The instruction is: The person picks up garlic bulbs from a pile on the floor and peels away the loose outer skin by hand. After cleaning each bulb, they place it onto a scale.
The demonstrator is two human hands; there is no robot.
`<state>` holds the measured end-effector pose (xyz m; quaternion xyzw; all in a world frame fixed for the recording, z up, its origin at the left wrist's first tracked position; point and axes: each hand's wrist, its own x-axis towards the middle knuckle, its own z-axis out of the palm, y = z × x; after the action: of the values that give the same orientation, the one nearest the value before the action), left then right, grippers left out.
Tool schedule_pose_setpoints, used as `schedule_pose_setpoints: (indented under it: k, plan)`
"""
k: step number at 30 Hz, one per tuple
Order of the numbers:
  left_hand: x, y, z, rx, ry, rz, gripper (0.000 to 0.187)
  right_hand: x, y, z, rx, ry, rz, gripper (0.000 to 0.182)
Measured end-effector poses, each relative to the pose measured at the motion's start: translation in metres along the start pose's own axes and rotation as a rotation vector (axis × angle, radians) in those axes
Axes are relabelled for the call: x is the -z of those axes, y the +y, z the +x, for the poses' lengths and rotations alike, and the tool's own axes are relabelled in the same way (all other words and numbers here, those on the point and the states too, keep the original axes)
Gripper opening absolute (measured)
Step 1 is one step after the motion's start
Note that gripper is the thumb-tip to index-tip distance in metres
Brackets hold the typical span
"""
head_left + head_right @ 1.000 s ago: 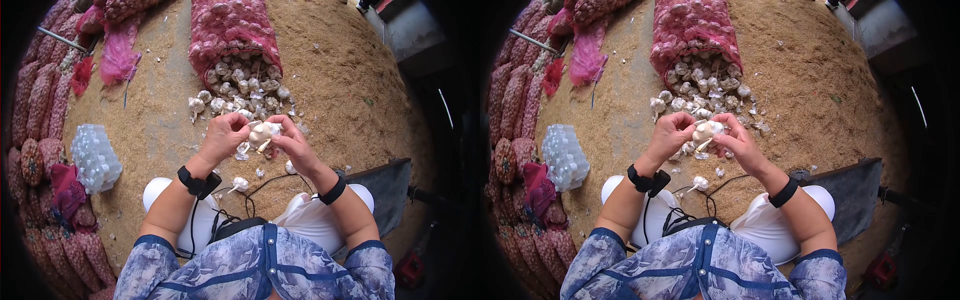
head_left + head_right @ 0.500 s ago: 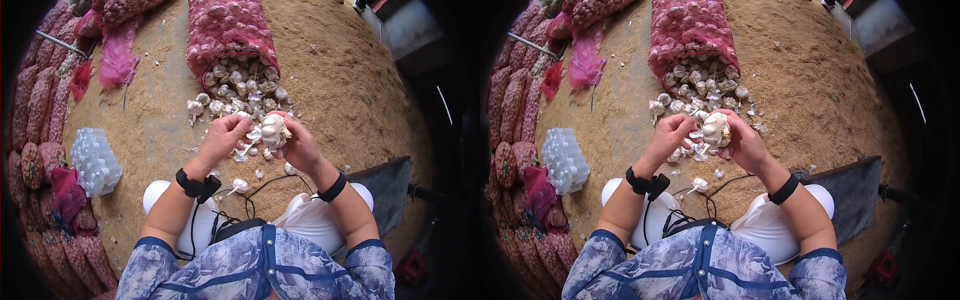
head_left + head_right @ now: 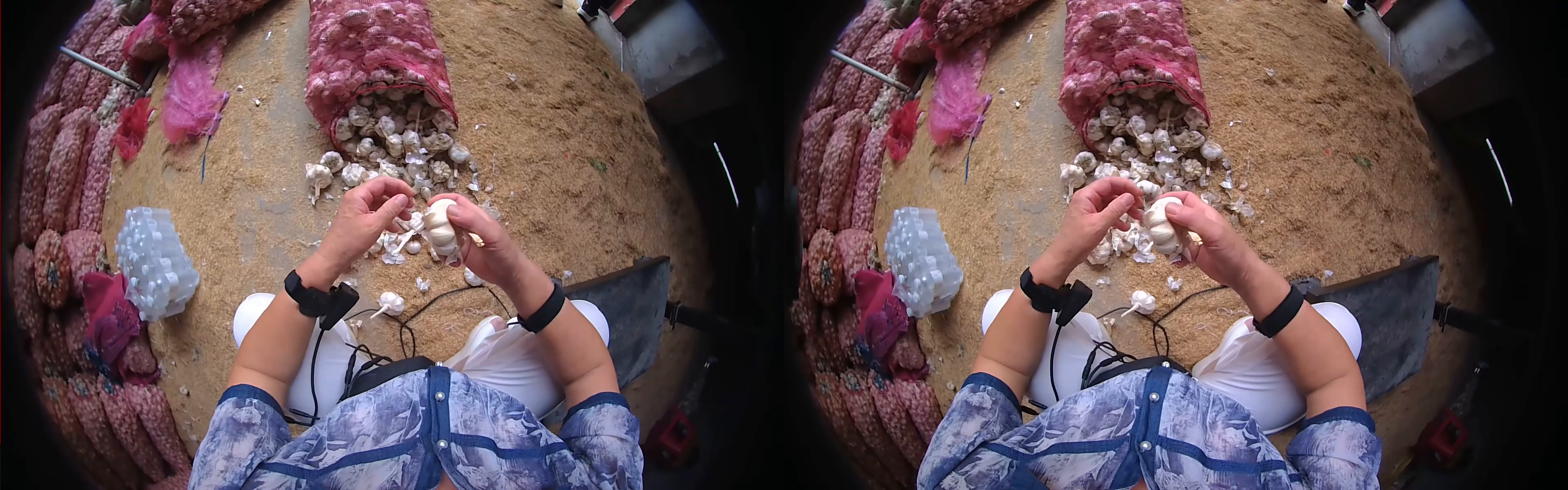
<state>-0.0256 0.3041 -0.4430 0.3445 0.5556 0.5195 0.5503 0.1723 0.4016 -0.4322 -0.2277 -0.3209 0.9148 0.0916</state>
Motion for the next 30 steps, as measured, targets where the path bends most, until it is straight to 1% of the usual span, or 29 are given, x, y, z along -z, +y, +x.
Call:
schedule_pose_setpoints:
  k: [1,2,3,5,6,7,9,10,12,16,18,19,21,22,23,24,25,26,27,28,29,30]
  plan:
    - [-0.002,0.005,-0.001,-0.036,0.009,-0.066,0.024,0.000,0.001,0.001,0.013,0.063,-0.044,0.044]
    - [-0.001,0.007,-0.002,-0.017,-0.068,-0.093,0.033,-0.001,0.002,0.001,0.028,0.126,-0.088,0.048]
    - [-0.003,0.009,-0.003,-0.018,-0.070,-0.093,0.033,-0.002,0.003,0.002,0.029,0.127,-0.089,0.048]
    - [-0.009,0.012,-0.006,-0.095,-0.149,0.049,0.035,-0.004,0.003,0.002,0.088,0.153,-0.290,0.054]
    - [-0.011,0.009,-0.005,-0.091,-0.109,0.017,0.030,-0.005,0.004,0.001,0.088,0.153,-0.291,0.054]
    - [-0.010,0.008,-0.005,-0.092,-0.107,0.016,0.030,-0.006,0.004,0.001,0.104,0.150,-0.330,0.056]
    - [-0.006,0.009,-0.005,0.014,-0.070,-0.099,0.022,-0.009,0.004,-0.001,0.121,0.147,-0.369,0.058]
    - [-0.005,0.008,-0.004,0.013,-0.070,-0.099,0.022,-0.014,0.001,-0.003,0.111,0.157,-0.404,0.058]
    - [-0.004,0.003,-0.003,-0.026,-0.038,-0.114,0.015,-0.014,-0.001,-0.004,0.104,0.167,-0.440,0.059]
    - [-0.002,-0.003,-0.001,-0.031,-0.034,-0.125,0.014,-0.010,0.005,-0.002,0.114,0.071,-0.398,0.060]
    - [-0.005,-0.003,-0.002,-0.029,0.035,0.058,0.012,-0.010,0.006,-0.001,0.137,0.040,-0.361,0.060]
    - [-0.004,-0.005,-0.002,-0.029,0.034,0.059,0.012,-0.010,0.005,-0.002,0.125,0.025,-0.371,0.058]
    - [-0.002,-0.010,0.000,-0.159,0.185,0.415,0.012,-0.010,0.006,-0.001,0.113,0.009,-0.380,0.056]
    - [-0.002,-0.010,0.001,-0.159,0.184,0.415,0.012,-0.011,0.008,0.001,0.177,0.051,-0.387,0.055]
    - [-0.002,-0.011,0.003,-0.257,0.205,0.384,0.014,-0.010,0.011,0.002,0.241,0.095,-0.392,0.054]
    - [-0.005,-0.007,0.004,-0.354,0.223,0.352,0.016,-0.007,0.013,0.002,0.243,0.099,-0.390,0.054]
    - [-0.008,-0.003,0.003,-0.354,0.219,0.351,0.016,-0.004,0.016,0.003,0.290,0.165,-0.560,0.052]
    - [-0.012,0.001,-0.002,-0.278,0.163,0.317,0.021,-0.002,0.017,0.003,0.334,0.230,-0.731,0.051]
    - [-0.015,0.007,-0.006,-0.202,0.109,0.283,0.027,-0.005,0.016,0.002,0.334,0.230,-0.731,0.051]
    - [-0.018,0.013,-0.009,-0.143,0.071,0.247,0.032,-0.010,0.014,0.000,0.337,0.276,-0.818,0.050]
    - [-0.019,0.013,-0.010,-0.143,0.074,0.247,0.032,-0.014,0.013,-0.001,0.339,0.321,-0.904,0.050]
    - [-0.021,0.013,-0.010,-0.148,0.081,0.303,0.031,-0.015,0.013,-0.002,0.338,0.319,-0.905,0.050]
